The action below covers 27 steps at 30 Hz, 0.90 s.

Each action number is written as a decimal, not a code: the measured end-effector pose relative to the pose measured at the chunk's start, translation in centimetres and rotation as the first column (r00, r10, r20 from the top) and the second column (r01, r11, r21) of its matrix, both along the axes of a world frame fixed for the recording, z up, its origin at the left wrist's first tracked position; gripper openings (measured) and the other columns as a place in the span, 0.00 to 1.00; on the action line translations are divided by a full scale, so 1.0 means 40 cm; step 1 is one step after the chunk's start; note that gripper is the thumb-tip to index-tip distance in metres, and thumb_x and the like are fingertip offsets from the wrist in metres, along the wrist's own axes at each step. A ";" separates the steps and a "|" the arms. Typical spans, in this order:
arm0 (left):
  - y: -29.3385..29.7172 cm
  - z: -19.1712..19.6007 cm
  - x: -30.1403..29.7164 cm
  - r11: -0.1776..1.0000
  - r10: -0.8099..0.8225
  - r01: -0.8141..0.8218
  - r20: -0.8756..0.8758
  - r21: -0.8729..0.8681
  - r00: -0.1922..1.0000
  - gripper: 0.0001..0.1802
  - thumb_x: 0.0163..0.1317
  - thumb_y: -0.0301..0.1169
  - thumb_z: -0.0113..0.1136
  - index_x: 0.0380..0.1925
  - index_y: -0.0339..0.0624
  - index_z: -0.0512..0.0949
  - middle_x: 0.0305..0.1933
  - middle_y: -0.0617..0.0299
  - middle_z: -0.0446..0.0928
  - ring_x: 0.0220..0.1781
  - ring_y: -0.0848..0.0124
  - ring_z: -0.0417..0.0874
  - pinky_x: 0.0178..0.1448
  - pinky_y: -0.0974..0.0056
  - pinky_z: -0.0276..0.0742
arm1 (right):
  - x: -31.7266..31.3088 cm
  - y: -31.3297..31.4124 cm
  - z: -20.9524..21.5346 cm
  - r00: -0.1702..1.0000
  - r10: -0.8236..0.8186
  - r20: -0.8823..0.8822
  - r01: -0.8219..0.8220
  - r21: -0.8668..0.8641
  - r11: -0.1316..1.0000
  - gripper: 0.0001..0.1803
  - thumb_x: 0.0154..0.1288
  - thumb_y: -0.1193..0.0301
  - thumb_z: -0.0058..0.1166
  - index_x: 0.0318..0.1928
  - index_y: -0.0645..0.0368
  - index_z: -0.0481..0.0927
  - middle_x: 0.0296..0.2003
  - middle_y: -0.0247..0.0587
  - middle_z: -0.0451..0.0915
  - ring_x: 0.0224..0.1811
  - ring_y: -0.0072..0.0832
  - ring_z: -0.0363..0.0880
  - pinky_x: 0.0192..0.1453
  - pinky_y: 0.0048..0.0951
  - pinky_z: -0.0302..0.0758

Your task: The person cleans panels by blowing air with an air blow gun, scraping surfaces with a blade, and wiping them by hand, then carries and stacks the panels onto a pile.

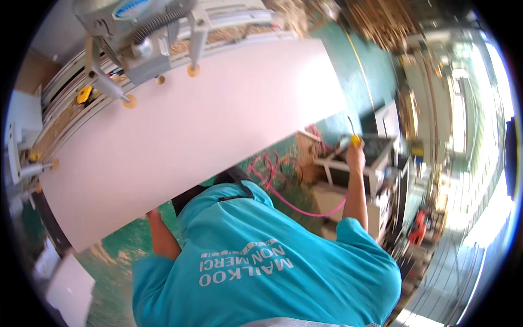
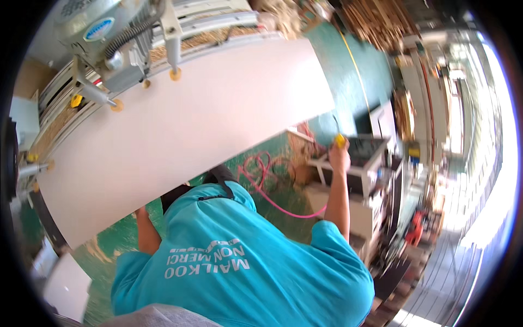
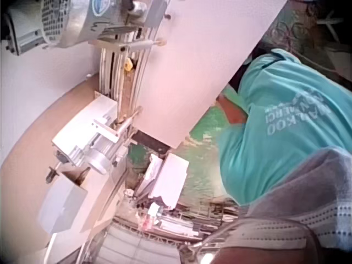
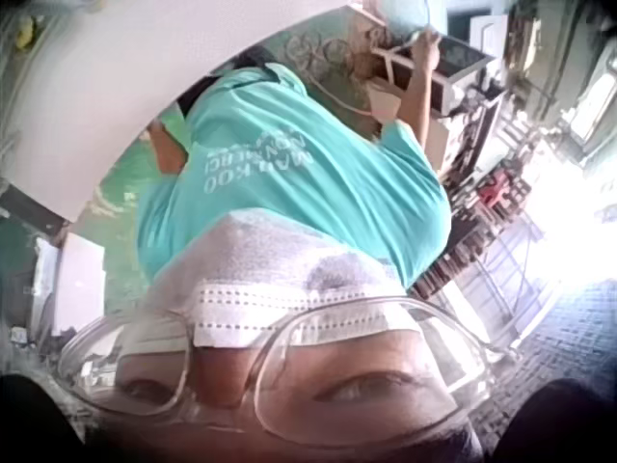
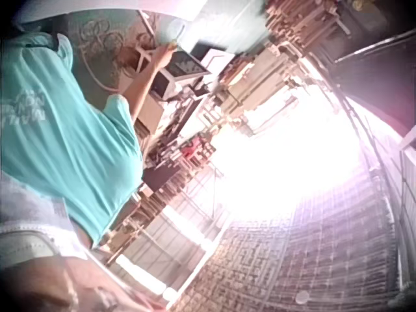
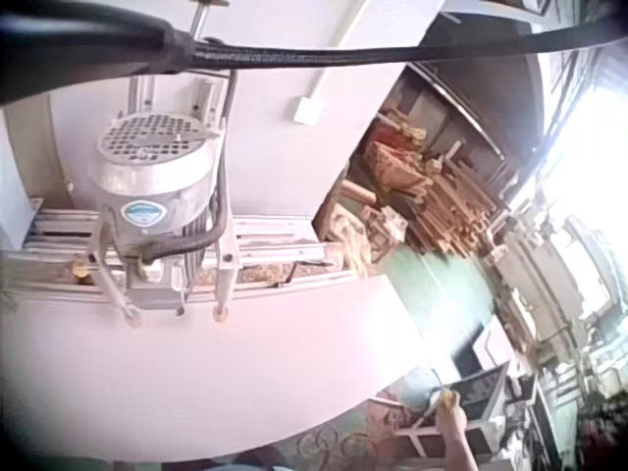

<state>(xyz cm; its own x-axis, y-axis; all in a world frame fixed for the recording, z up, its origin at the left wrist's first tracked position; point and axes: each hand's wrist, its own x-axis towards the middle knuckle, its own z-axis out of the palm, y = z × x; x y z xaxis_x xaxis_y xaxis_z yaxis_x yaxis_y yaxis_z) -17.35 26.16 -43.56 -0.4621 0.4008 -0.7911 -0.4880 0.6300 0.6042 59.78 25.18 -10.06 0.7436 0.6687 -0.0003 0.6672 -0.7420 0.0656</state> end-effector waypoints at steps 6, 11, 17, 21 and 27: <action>0.045 0.334 0.344 0.902 0.372 -0.427 0.396 0.058 0.839 0.34 0.68 0.61 0.40 0.54 0.42 0.71 0.51 0.54 0.76 0.50 0.60 0.78 0.52 0.52 0.77 | 0.012 0.040 0.029 0.440 0.192 -0.877 -0.053 0.188 0.981 0.26 0.67 0.57 0.53 0.59 0.61 0.71 0.29 0.31 0.71 0.24 0.21 0.74 0.24 0.27 0.75; 0.012 0.352 0.584 0.982 0.185 -0.187 0.217 -0.011 0.959 0.26 0.69 0.53 0.48 0.56 0.46 0.71 0.50 0.58 0.76 0.45 0.63 0.79 0.45 0.56 0.79 | -0.272 0.443 -0.072 -0.027 0.311 -0.950 -0.418 0.293 0.860 0.23 0.70 0.60 0.50 0.58 0.60 0.69 0.25 0.35 0.73 0.23 0.25 0.75 0.26 0.28 0.75; -0.017 0.400 0.448 0.976 0.186 -0.200 0.160 0.081 0.970 0.25 0.68 0.51 0.51 0.52 0.43 0.74 0.41 0.59 0.79 0.34 0.68 0.80 0.35 0.61 0.76 | -0.820 0.495 -0.049 0.001 0.396 -0.918 -0.842 0.213 0.496 0.22 0.70 0.60 0.48 0.59 0.59 0.68 0.24 0.39 0.80 0.27 0.26 0.81 0.33 0.31 0.77; -0.029 0.356 0.239 0.954 0.290 -0.294 -0.078 -0.060 0.954 0.27 0.67 0.49 0.54 0.53 0.37 0.74 0.43 0.55 0.80 0.38 0.64 0.81 0.41 0.59 0.78 | -0.969 0.415 -0.046 -0.075 0.285 -0.955 -0.825 0.220 0.520 0.23 0.70 0.60 0.49 0.59 0.60 0.68 0.25 0.38 0.80 0.27 0.26 0.80 0.33 0.29 0.76; -0.051 0.194 -0.343 0.893 0.449 -0.441 -0.231 0.088 0.863 0.31 0.65 0.53 0.56 0.47 0.30 0.77 0.37 0.55 0.76 0.33 0.66 0.74 0.33 0.57 0.70 | -0.935 0.390 -0.089 -0.173 -0.022 -0.985 -0.584 0.085 0.808 0.21 0.69 0.67 0.53 0.58 0.64 0.68 0.31 0.36 0.75 0.31 0.25 0.76 0.36 0.29 0.77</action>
<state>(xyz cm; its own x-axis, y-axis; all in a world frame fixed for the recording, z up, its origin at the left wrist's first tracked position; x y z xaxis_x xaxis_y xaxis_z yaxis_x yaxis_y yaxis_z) -31.09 24.12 -35.82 -0.7700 0.1297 -0.6247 -0.5507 0.3591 0.7535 22.40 40.80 -13.62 -0.5190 0.5238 -0.6755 0.3696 -0.5750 -0.7299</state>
